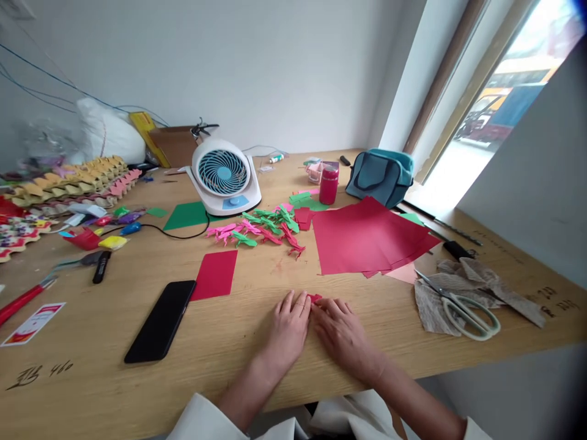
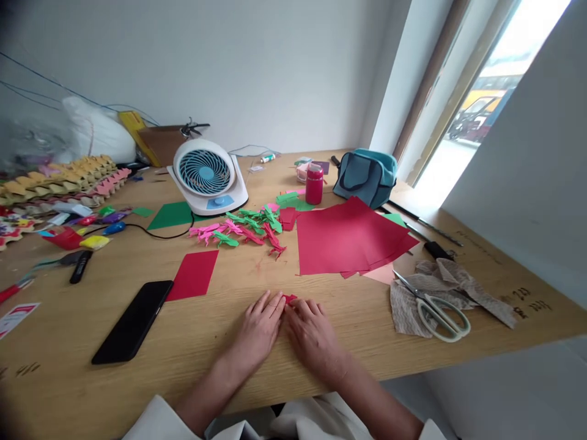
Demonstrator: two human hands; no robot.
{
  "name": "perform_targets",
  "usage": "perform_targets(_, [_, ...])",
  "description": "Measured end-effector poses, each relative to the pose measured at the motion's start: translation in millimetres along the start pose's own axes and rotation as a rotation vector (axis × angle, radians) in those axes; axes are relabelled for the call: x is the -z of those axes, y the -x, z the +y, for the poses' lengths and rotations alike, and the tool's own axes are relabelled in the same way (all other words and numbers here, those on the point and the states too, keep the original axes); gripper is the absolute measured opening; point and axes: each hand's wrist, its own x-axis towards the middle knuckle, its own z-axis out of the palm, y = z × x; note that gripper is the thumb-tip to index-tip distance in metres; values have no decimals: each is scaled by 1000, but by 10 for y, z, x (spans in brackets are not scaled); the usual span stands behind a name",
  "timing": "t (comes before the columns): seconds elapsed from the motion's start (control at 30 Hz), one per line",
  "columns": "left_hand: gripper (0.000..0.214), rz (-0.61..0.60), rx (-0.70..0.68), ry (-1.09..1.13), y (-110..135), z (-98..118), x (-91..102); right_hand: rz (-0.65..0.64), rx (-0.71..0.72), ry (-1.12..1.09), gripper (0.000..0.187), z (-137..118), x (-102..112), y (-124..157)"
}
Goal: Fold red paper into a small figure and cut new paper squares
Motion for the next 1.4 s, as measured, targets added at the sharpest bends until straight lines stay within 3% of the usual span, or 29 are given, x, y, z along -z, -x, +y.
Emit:
perform_targets(0.27, [23, 41, -100, -72, -243, -139, -24, 185, -93, -270, 20, 28, -56, -15])
perform_targets(0.47, [36, 118, -137, -200, -273, -175, -119, 232, -87, -264, 17, 12, -96, -42])
perform_targets(0.6, [46, 130, -185, -179, -270, -222, -80, 229, -90, -274, 20, 4, -87, -40])
perform_targets(0.7, [42, 126, -178, -109, -278, -268, -29, 227, -90, -320, 24, 15, -79, -41])
perform_targets(0.9, [31, 169, 2, 329, -290, -380, 37, 228, -145, -441, 24, 109, -121, -50])
perform_targets(0.97, [26, 232, 103, 619, -314, -408, 52, 208, -179, -509, 23, 175, -129, -91])
perform_targets(1.03, [15, 256, 309, 1068, -367, -425, 68, 170, -244, -613, 22, 251, -107, -179])
perform_targets(1.1, [12, 232, 383, 1199, -445, -431, 82, 135, -314, -768, 23, 323, -49, -322])
perform_targets(1.23, [28, 201, 487, 1423, -591, -419, 106, 70, -349, -942, 36, 383, 111, -709])
perform_targets(1.4, [41, 238, 557, 1618, -618, -419, 117, 61, -304, -1111, 23, 325, 76, -1098])
